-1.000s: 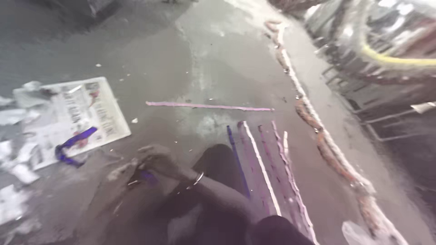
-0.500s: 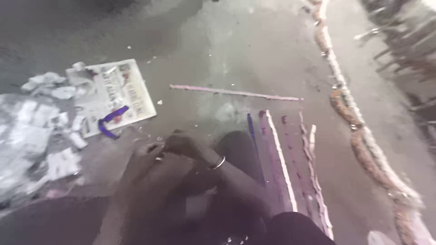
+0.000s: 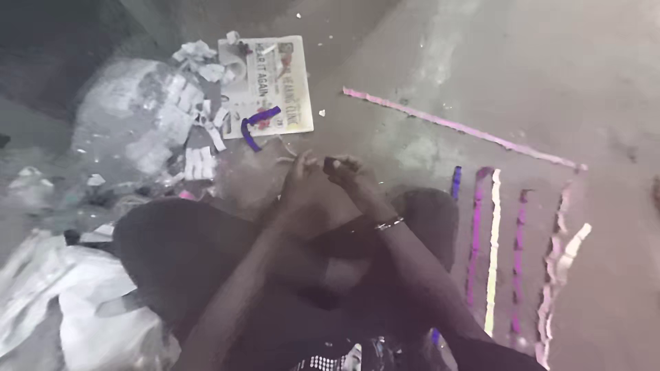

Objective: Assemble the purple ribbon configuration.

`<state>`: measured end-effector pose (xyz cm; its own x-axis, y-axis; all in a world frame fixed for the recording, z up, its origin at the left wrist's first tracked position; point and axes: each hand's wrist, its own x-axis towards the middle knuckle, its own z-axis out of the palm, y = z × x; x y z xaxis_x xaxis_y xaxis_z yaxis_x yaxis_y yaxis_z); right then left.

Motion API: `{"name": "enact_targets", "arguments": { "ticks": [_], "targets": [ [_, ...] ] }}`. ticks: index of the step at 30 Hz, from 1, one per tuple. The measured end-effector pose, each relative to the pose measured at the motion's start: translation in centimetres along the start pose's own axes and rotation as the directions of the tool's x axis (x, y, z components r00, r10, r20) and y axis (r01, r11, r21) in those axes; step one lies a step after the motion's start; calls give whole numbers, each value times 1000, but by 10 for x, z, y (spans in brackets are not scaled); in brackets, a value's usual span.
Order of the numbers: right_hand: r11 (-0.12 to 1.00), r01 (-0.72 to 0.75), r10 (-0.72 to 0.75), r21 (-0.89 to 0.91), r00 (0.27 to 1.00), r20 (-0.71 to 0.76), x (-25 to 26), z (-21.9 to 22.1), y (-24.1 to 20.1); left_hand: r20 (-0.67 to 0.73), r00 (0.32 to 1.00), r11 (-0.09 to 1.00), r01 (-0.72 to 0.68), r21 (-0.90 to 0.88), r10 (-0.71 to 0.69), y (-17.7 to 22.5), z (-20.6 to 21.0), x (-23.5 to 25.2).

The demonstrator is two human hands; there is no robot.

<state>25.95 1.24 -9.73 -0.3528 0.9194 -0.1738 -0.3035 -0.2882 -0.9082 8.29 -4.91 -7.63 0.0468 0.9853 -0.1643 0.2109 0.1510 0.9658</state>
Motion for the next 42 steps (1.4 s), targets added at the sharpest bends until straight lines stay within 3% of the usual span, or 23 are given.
{"name": "enact_targets", "arguments": {
  "ticks": [2,4,9,14,17,23,30,32,35,38,42],
  "targets": [
    [996,-70,68,52,997,41,-1,-1,-10,107,984,964,161,-212,-141,0,-2,12],
    [998,-69,68,15,996,52,-1,-3,-12,160,971,933,219,-285,-179,6,-3,28],
    [977,-11,18,-211,999,29,2,-14,-13,31,981,941,192,-278,-191,10,-5,34],
    [980,15,-15,-198,1000,2,1,-9,-12,63,988,892,157,-424,-144,10,-6,32],
    [970,39,-47,-239,999,-27,4,-12,-11,-12,992,937,112,-331,-123,12,-7,32],
    [917,134,-155,-375,988,-26,-3,-8,-23,148,987,959,106,-264,-68,10,-15,32],
    [906,173,-193,-387,981,-12,0,-10,-17,31,998,973,66,-222,-61,13,-11,30],
    [868,227,-224,-442,973,60,1,-14,-16,17,998,981,66,-185,-64,12,-11,30],
    [707,384,-293,-593,923,249,1,-18,-17,36,996,988,87,-127,-83,12,-13,32],
    [637,405,-276,-656,914,297,-2,-16,-19,81,990,985,128,-116,-119,14,-16,33],
    [503,544,-415,-672,834,364,0,-17,-15,94,986,985,149,-88,-141,18,-18,33]
  ]
}}
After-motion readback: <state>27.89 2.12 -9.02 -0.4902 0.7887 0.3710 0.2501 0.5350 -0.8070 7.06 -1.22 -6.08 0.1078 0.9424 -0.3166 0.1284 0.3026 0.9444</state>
